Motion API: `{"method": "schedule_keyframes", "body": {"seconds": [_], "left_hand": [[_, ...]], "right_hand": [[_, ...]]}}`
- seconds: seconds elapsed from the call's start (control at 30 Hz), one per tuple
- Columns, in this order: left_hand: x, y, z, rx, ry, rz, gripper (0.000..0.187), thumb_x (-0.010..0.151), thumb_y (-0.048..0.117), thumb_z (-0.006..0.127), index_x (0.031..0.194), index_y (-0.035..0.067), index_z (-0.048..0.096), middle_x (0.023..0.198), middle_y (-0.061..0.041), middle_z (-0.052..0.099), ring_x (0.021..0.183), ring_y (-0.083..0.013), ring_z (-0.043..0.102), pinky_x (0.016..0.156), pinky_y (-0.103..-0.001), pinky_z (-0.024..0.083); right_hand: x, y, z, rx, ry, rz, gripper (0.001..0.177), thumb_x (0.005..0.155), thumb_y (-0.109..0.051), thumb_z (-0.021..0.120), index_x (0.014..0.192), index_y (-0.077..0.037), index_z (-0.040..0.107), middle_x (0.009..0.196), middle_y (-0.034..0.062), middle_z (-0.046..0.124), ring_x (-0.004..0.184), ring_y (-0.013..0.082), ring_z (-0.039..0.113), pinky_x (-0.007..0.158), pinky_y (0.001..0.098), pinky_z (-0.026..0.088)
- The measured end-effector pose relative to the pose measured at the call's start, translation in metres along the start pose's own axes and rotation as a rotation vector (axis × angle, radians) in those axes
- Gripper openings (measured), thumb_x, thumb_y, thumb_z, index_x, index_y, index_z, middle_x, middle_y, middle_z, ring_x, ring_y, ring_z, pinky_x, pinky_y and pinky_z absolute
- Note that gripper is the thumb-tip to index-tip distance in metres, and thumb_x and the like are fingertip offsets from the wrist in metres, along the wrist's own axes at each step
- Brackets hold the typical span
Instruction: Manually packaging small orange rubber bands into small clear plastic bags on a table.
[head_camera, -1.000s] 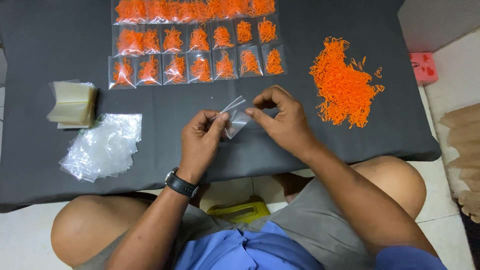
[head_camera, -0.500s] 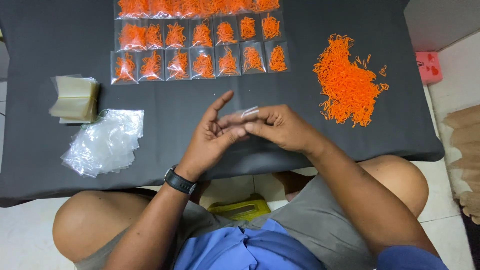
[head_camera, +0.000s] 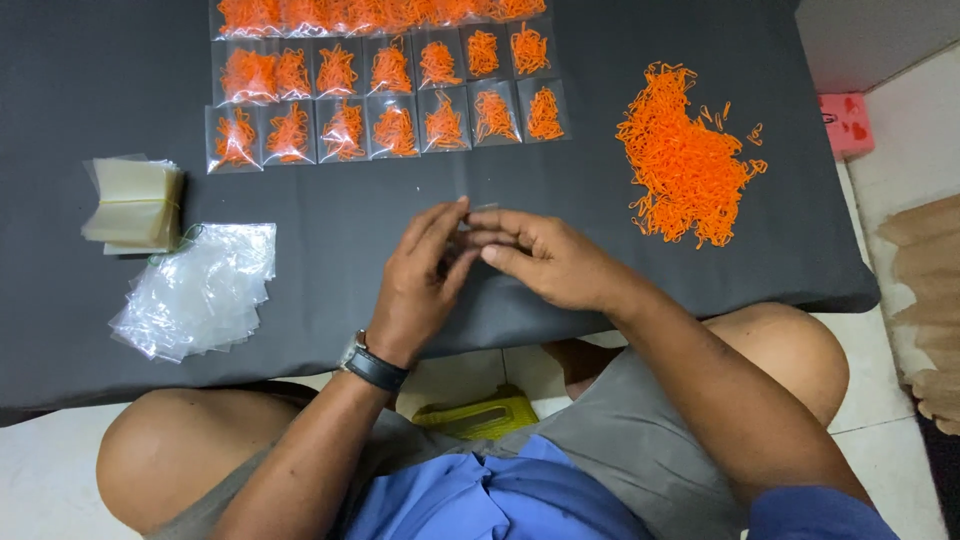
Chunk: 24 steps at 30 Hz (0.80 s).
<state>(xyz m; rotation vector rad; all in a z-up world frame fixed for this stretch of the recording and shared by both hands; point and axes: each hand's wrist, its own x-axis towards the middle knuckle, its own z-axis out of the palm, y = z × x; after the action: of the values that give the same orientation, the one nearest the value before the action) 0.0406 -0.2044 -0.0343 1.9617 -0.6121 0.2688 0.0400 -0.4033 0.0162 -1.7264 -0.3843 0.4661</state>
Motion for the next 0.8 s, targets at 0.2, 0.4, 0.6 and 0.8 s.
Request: {"method": "schedule_keyframes", "body": {"seconds": [0.2, 0.4, 0.6, 0.8], "left_hand": [[0.001, -0.021, 0.003, -0.336, 0.106, -0.227, 0.061, 0.091, -0.005, 0.075, 0.147, 0.006, 0.053, 0.123, -0.019, 0.064, 0.096, -0.0364, 0.076, 0.075, -0.042, 0.067], [0.008, -0.022, -0.008, -0.619, 0.213, -0.533, 0.063, 0.091, 0.006, 0.073, 0.148, 0.009, 0.048, 0.126, -0.012, 0.063, 0.089, -0.0119, 0.071, 0.076, -0.03, 0.068], [0.01, -0.007, -0.01, -0.562, 0.172, -0.629, 0.062, 0.089, 0.007, 0.073, 0.147, 0.008, 0.051, 0.125, -0.009, 0.064, 0.092, -0.0121, 0.072, 0.079, -0.03, 0.068], [0.011, -0.01, -0.008, -0.552, 0.165, -0.618, 0.06, 0.089, 0.006, 0.073, 0.145, 0.01, 0.052, 0.124, -0.011, 0.064, 0.092, -0.0117, 0.071, 0.078, -0.029, 0.067]], "right_hand": [[-0.003, -0.003, -0.039, -0.316, 0.468, -0.188, 0.028, 0.097, -0.001, 0.072, 0.124, -0.003, 0.071, 0.114, 0.016, 0.075, 0.114, 0.0277, 0.071, 0.101, 0.0433, 0.054], [-0.057, 0.068, -0.202, -1.141, 0.78, 0.321, 0.034, 0.1, -0.023, 0.076, 0.127, -0.001, 0.074, 0.12, 0.0203, 0.069, 0.104, 0.0394, 0.066, 0.085, 0.0498, 0.052], [-0.11, 0.149, -0.292, -0.922, 0.905, 0.423, 0.037, 0.109, -0.03, 0.052, 0.11, -0.002, 0.075, 0.107, 0.0269, 0.073, 0.103, 0.0479, 0.065, 0.082, 0.0561, 0.047], [-0.086, 0.097, -0.234, -0.701, 0.805, 0.419, 0.046, 0.106, -0.033, 0.06, 0.136, 0.0, 0.065, 0.126, 0.0186, 0.07, 0.112, 0.0277, 0.067, 0.094, 0.0381, 0.049]]}}
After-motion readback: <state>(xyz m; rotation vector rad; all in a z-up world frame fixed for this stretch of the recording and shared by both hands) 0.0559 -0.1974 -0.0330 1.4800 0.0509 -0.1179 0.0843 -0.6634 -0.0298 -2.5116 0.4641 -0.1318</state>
